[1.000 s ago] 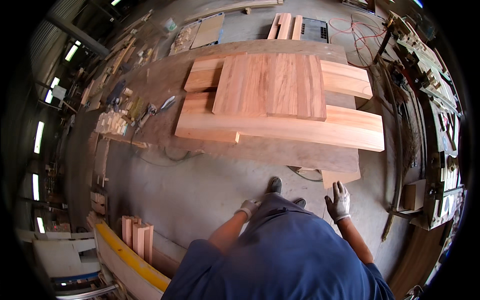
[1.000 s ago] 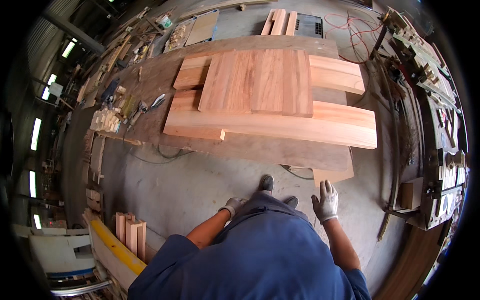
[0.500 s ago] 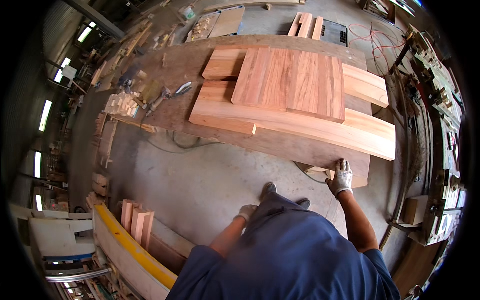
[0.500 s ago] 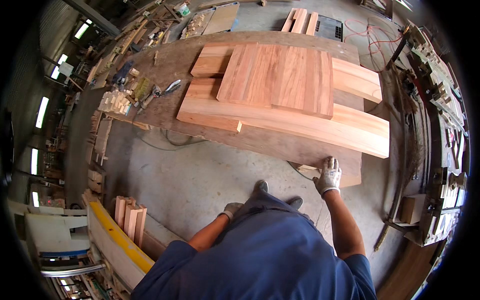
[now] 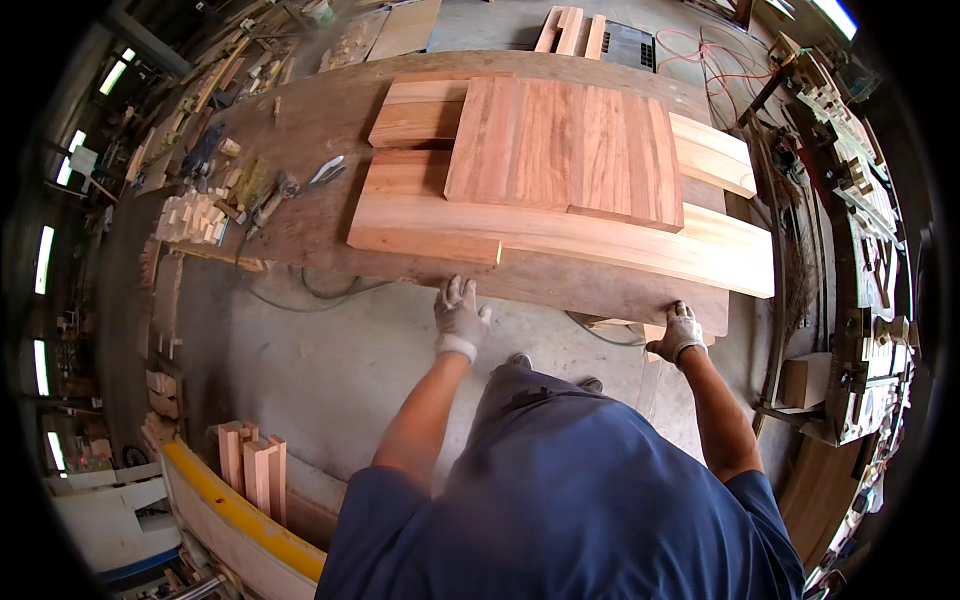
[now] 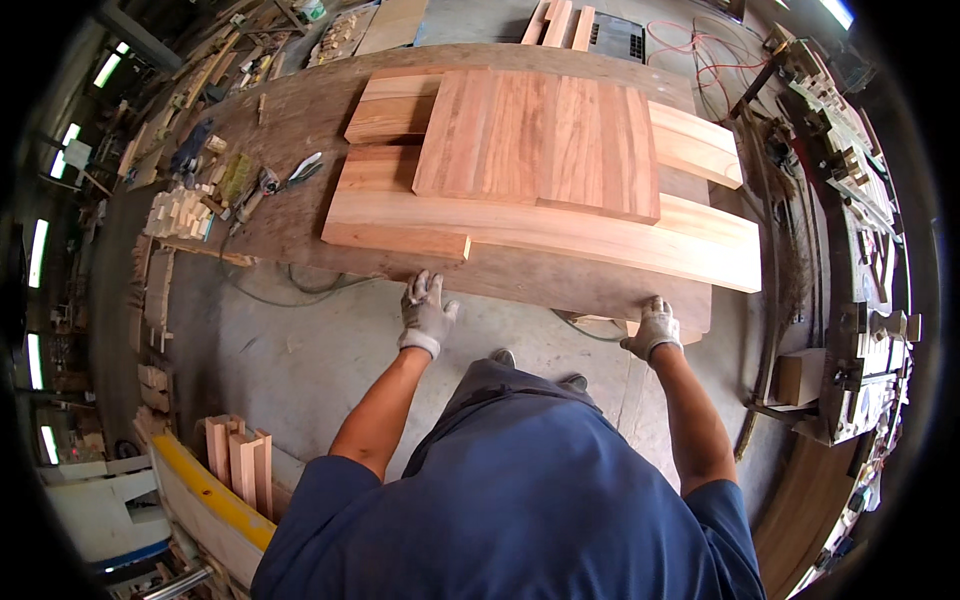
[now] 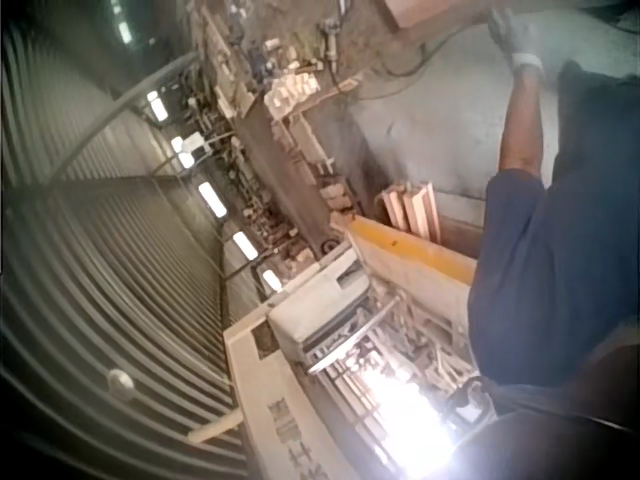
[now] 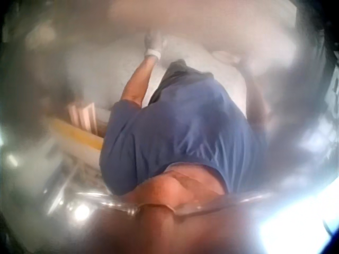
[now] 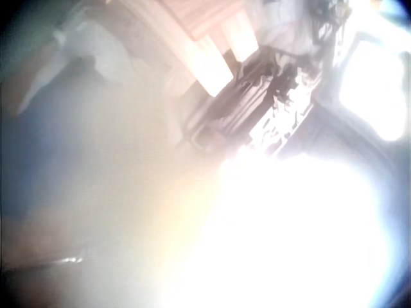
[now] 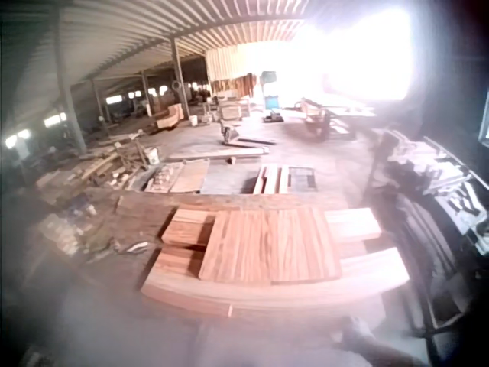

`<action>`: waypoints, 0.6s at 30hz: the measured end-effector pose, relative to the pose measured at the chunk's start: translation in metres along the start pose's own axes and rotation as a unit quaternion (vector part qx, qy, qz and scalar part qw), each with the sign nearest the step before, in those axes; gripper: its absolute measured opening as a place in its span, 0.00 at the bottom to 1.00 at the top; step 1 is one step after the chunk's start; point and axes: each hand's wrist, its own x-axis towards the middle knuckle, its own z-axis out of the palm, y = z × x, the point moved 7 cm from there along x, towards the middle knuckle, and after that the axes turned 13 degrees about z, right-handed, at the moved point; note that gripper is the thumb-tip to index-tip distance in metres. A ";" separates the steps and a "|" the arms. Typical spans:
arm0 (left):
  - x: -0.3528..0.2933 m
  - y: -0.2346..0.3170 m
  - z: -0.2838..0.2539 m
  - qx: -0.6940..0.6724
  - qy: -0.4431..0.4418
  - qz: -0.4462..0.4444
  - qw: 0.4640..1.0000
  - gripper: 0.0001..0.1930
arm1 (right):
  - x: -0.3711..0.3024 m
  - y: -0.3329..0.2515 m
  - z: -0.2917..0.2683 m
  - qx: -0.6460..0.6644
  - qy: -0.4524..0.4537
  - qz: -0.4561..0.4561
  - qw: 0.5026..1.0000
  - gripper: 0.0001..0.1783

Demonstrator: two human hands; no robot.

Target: The person applies glue to a large wooden panel using a brush and then secures several wooden slats to the panel using a pneumatic nail gun. The person works in a workshop environment, handling the wood pieces and tools to assemble the structure.

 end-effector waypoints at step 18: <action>0.032 0.016 0.006 0.066 -0.143 0.035 0.987 0.45 | 0.009 0.000 0.000 -0.033 -0.031 0.003 0.999 0.66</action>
